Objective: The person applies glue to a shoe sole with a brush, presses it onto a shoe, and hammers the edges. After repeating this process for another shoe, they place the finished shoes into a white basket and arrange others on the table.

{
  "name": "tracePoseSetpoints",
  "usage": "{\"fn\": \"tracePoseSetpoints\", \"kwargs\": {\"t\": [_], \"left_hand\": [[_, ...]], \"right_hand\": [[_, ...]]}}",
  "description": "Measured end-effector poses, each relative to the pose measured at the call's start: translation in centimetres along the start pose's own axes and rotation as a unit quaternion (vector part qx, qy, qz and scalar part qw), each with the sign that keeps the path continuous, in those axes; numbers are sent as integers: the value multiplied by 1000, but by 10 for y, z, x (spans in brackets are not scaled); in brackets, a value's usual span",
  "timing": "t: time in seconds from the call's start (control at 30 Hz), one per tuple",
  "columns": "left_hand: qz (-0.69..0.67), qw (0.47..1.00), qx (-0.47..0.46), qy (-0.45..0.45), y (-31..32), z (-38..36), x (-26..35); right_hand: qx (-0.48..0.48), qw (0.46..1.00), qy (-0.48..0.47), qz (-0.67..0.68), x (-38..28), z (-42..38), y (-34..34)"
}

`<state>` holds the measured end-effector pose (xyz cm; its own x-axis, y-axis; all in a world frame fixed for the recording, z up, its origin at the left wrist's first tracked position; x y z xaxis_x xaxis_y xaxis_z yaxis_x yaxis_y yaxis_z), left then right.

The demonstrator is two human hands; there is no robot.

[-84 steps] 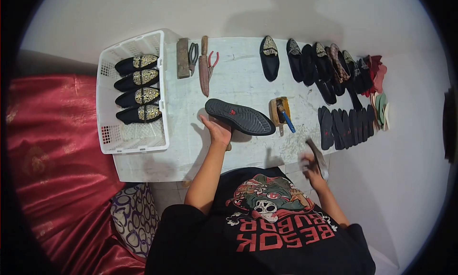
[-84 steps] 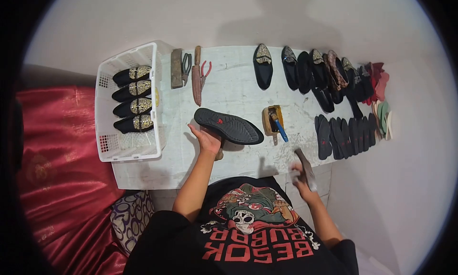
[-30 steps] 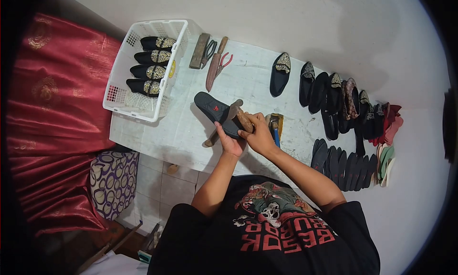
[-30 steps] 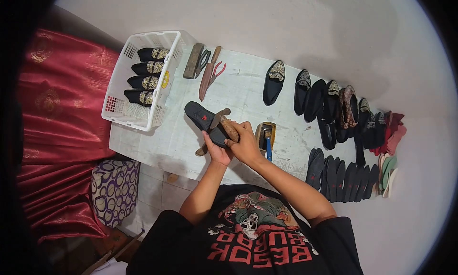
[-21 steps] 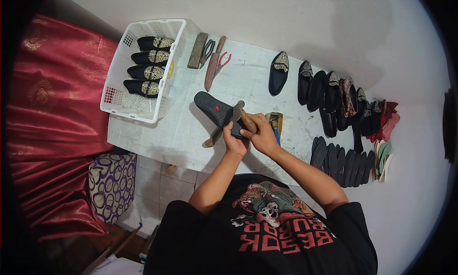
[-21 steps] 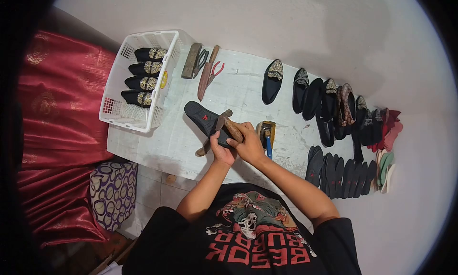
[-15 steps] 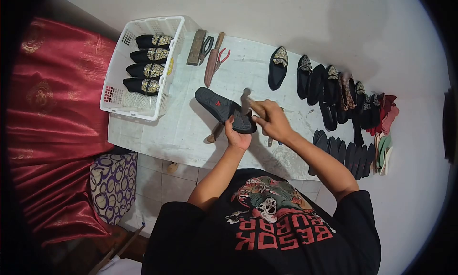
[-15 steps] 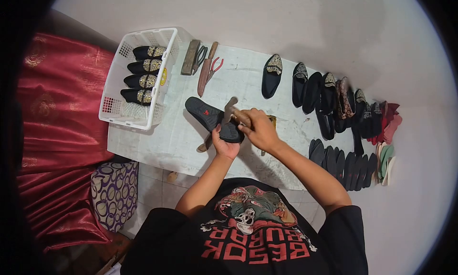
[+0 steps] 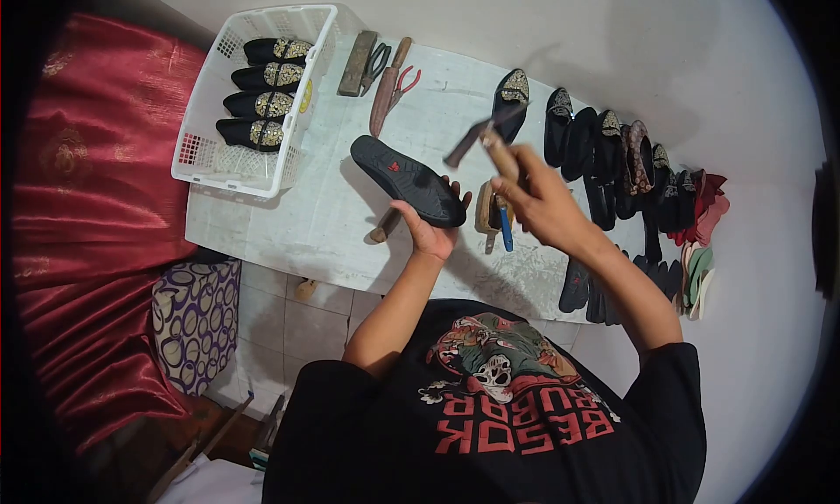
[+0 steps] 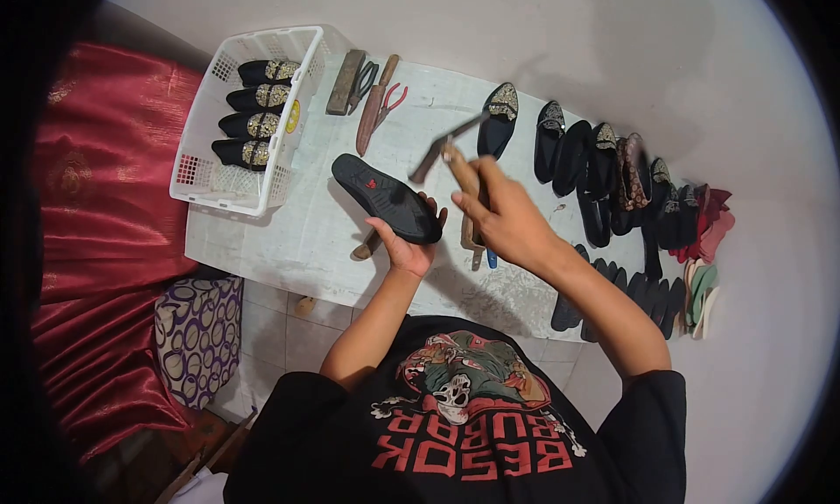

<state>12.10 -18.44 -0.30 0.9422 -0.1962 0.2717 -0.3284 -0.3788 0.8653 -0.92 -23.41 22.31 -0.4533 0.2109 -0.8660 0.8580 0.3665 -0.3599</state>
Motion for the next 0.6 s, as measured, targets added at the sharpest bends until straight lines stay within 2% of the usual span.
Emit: {"fn": "tracePoseSetpoints", "kwargs": {"t": [0.13,0.2,0.3,0.33,0.4,0.5,0.6], "left_hand": [[-12,1000,-9,2,-4,2,-3],[-14,1000,-7,6,-5,5,-2],[-7,999,34,-1,-7,7,0],[-11,998,60,-1,-9,7,0],[-19,996,87,-10,-13,5,-4],[-19,995,98,-11,-14,5,-4],[-4,993,118,15,3,-1,4]], "right_hand": [[179,961,-209,-16,-60,-27,-26],[209,924,-320,15,-33,-34,-20],[48,969,-236,-60,27,-36,23],[31,968,-169,-181,35,-32,39],[-50,978,-71,-190,59,-26,65],[-66,980,-43,-181,57,-21,67],[-97,988,-57,-104,29,-6,47]]}}
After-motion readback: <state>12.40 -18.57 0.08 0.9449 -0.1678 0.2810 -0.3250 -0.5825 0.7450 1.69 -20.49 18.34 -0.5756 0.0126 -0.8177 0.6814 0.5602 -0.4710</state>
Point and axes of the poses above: each hand's wrist, its own z-axis towards the middle knuckle, its own y-axis out of the palm, x = y × z, the point moved 7 cm from there along z, towards the middle knuckle, and after that the axes turned 10 degrees about z, right-handed, at the moved point
